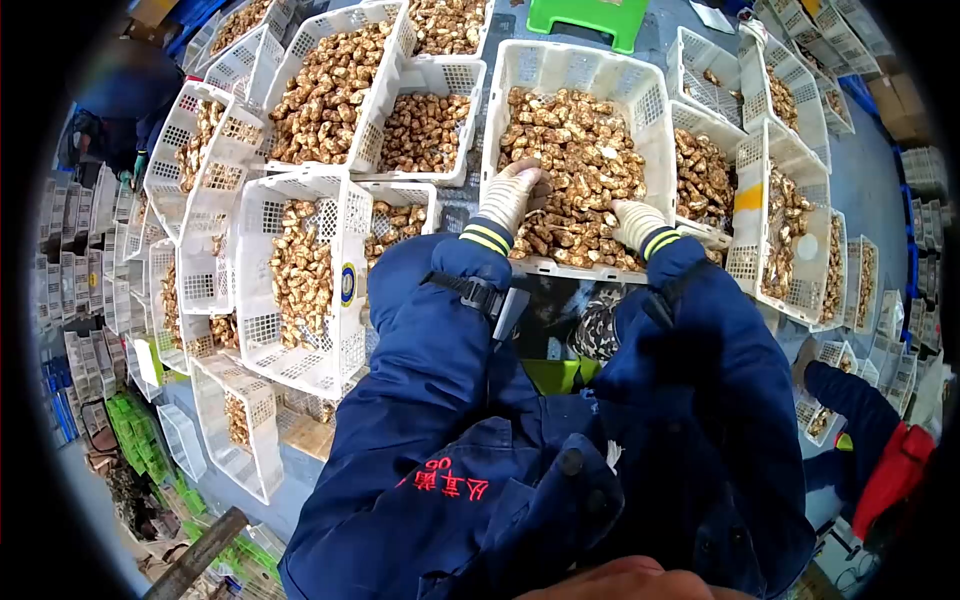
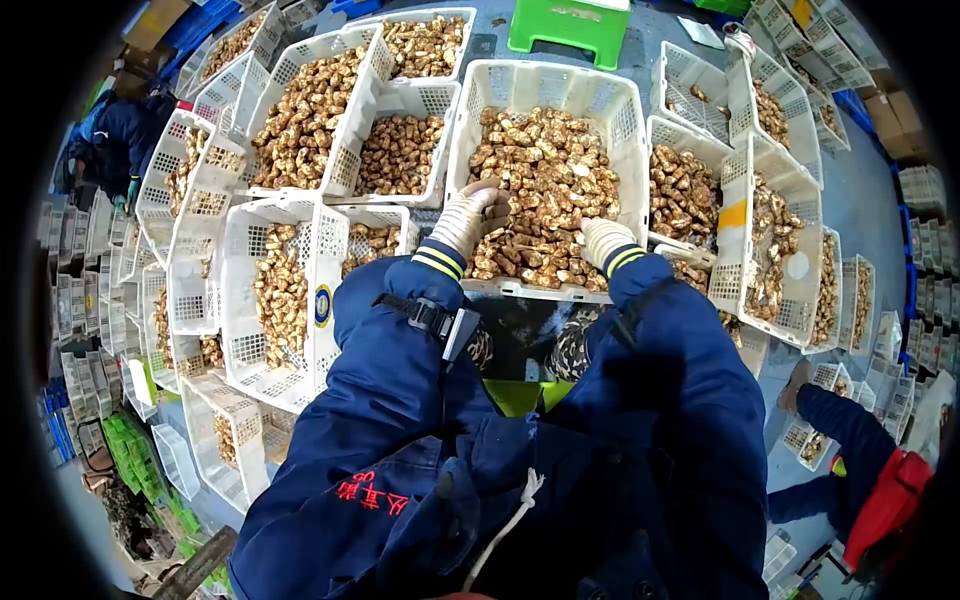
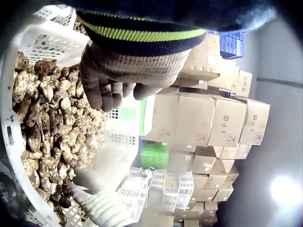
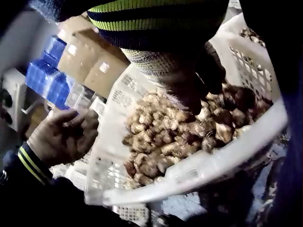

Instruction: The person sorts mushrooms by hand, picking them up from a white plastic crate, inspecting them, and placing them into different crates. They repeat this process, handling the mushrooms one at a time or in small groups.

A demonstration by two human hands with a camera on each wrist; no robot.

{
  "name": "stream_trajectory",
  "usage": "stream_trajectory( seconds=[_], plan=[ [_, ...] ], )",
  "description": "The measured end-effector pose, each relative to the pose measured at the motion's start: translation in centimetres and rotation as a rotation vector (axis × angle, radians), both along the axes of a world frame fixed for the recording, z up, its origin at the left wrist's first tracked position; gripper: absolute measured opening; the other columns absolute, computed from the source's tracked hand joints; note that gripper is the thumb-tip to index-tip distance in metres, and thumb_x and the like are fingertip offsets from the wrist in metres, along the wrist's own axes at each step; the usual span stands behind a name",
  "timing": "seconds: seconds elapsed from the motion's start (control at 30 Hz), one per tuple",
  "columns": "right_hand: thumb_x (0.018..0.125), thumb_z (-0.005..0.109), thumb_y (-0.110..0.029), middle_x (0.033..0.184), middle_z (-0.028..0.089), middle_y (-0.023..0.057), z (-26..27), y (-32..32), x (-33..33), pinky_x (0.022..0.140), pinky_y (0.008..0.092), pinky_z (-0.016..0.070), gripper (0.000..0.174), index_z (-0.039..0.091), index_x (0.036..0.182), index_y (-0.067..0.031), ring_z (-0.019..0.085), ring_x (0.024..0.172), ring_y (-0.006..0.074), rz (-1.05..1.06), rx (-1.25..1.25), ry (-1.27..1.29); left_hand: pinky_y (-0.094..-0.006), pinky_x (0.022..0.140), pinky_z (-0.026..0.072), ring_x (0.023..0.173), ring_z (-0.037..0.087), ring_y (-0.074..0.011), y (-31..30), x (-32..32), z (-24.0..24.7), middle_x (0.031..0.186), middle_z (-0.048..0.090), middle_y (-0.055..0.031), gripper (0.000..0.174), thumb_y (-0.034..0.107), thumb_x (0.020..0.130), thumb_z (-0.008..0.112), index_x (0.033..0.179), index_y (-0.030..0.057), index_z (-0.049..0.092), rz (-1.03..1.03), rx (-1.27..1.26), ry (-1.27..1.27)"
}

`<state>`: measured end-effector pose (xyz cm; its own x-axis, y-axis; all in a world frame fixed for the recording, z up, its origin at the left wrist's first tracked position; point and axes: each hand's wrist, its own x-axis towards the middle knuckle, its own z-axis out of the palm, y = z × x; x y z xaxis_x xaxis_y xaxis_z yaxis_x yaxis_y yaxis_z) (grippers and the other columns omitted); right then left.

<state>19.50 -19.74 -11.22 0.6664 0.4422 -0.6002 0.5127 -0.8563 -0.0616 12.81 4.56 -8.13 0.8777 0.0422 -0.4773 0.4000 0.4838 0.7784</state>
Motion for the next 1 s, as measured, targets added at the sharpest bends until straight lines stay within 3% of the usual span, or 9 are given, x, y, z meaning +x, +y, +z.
stream_trajectory(
  seconds=[0.13, 0.23, 0.37, 0.5, 0.63, 0.7, 0.77, 0.87, 1.0],
  plan=[
    [0.082, 0.059, -0.005, 0.113, 0.063, 0.0204, 0.3, 2.2, -1.0, 0.089, 0.0437, 0.0501, 0.041, 0.051, 0.123, -0.0031, 0.06, 0.107, 0.0329, -0.058, -0.085, 0.016, -0.0355, 0.083, 0.0513, 0.092, 0.061, -0.0209, -0.1, 0.1, -0.4, 0.104, 0.062, -0.0092, 0.039, 0.021, 0.092, 0.054, 0.127, 0.0041, 0.05, -0.008, -0.001, -0.007],
    [0.077, 0.072, -0.025, 0.114, 0.061, 0.0205, -1.5, 1.8, 0.1, 0.087, 0.0421, 0.0497, 0.055, 0.05, 0.122, -0.0023, 0.06, 0.106, 0.0345, 0.049, -0.114, 0.036, -0.0359, 0.083, 0.0515, 0.094, 0.062, -0.0221, -0.1, 0.4, -0.9, 0.105, 0.062, -0.0097, 0.039, 0.02, 0.092, 0.055, 0.127, 0.0039, 0.05, -0.006, -0.049, -0.017],
    [0.072, 0.074, -0.029, 0.114, 0.062, 0.0214, 0.8, 2.3, 0.3, 0.091, 0.0408, 0.048, 0.063, 0.053, 0.125, -0.003, 0.06, 0.107, 0.0349, -0.096, -0.04, 0.093, -0.0362, 0.084, 0.0506, 0.094, 0.061, -0.0205, 0.2, 0.2, -1.3, 0.105, 0.063, -0.0072, 0.042, 0.021, 0.089, 0.059, 0.128, 0.0057, 0.049, -0.055, -0.048, -0.015],
    [0.074, 0.076, -0.032, 0.118, 0.061, 0.0214, 3.4, 1.9, 0.7, 0.093, 0.0365, 0.0463, 0.071, 0.048, 0.133, -0.0043, 0.06, 0.11, 0.0321, -0.278, 0.196, 0.086, -0.0427, 0.088, 0.0472, 0.102, 0.056, -0.0206, -0.8, -0.1, -1.8, 0.113, 0.058, -0.0048, 0.042, 0.027, 0.087, 0.062, 0.125, 0.0135, 0.051, -0.011, -0.176, 0.166],
    [0.083, 0.07, -0.034, 0.123, 0.06, 0.0167, 4.0, 2.2, 0.6, 0.093, 0.0348, 0.0468, 0.065, 0.046, 0.133, 0.0002, 0.059, 0.109, 0.0235, -0.458, 0.907, 0.45, -0.0474, 0.09, 0.0455, 0.107, 0.051, -0.0239, -2.5, -0.1, -0.4, 0.119, 0.051, -0.0038, 0.041, 0.034, 0.084, 0.067, 0.119, 0.017, 0.053, 0.058, -0.402, 0.354],
    [0.084, 0.069, -0.027, 0.12, 0.061, 0.0164, 2.5, 2.3, 1.0, 0.092, 0.0341, 0.0472, 0.056, 0.05, 0.131, -0.004, 0.06, 0.108, 0.0246, -0.458, 0.804, 0.247, -0.0416, 0.085, 0.0497, 0.1, 0.055, -0.0211, -2.7, -0.2, -0.7, 0.11, 0.057, -0.0034, 0.033, 0.031, 0.085, 0.067, 0.113, 0.0165, 0.057, -0.055, -0.399, 0.297],
    [0.08, 0.068, -0.018, 0.12, 0.06, 0.0196, 0.0, 1.9, 1.5, 0.094, 0.0372, 0.0473, 0.052, 0.053, 0.129, -0.0091, 0.06, 0.107, 0.0328, -0.124, 0.507, -0.102, -0.0267, 0.078, 0.0523, 0.091, 0.06, -0.0162, -2.7, 0.1, -2.3, 0.104, 0.062, -0.008, 0.02, 0.013, 0.087, 0.061, 0.106, 0.0093, 0.063, -0.062, -0.427, 0.262],
    [0.076, 0.072, -0.02, 0.11, 0.063, 0.0176, -2.0, 2.8, 1.3, 0.091, 0.0414, 0.0482, 0.044, 0.058, 0.116, -0.0055, 0.06, 0.104, 0.0341, 0.02, 0.144, -0.072, -0.025, 0.071, 0.0536, 0.086, 0.061, -0.0144, -2.8, 0.1, -3.6, 0.098, 0.063, -0.0067, 0.028, 0.009, 0.088, 0.058, 0.115, 0.0049, 0.061, -0.023, -0.318, 0.12],
    [0.076, 0.073, -0.023, 0.107, 0.064, 0.0177, -2.0, 3.2, 1.6, 0.089, 0.0399, 0.0492, 0.042, 0.06, 0.113, -0.0059, 0.062, 0.101, 0.0324, -0.086, 0.157, -0.041, -0.0273, 0.072, 0.0546, 0.087, 0.062, -0.0181, -2.4, 0.0, -3.5, 0.095, 0.062, -0.0063, 0.03, 0.014, 0.088, 0.059, 0.117, 0.0081, 0.061, -0.069, -0.252, 0.207]
  ],
)
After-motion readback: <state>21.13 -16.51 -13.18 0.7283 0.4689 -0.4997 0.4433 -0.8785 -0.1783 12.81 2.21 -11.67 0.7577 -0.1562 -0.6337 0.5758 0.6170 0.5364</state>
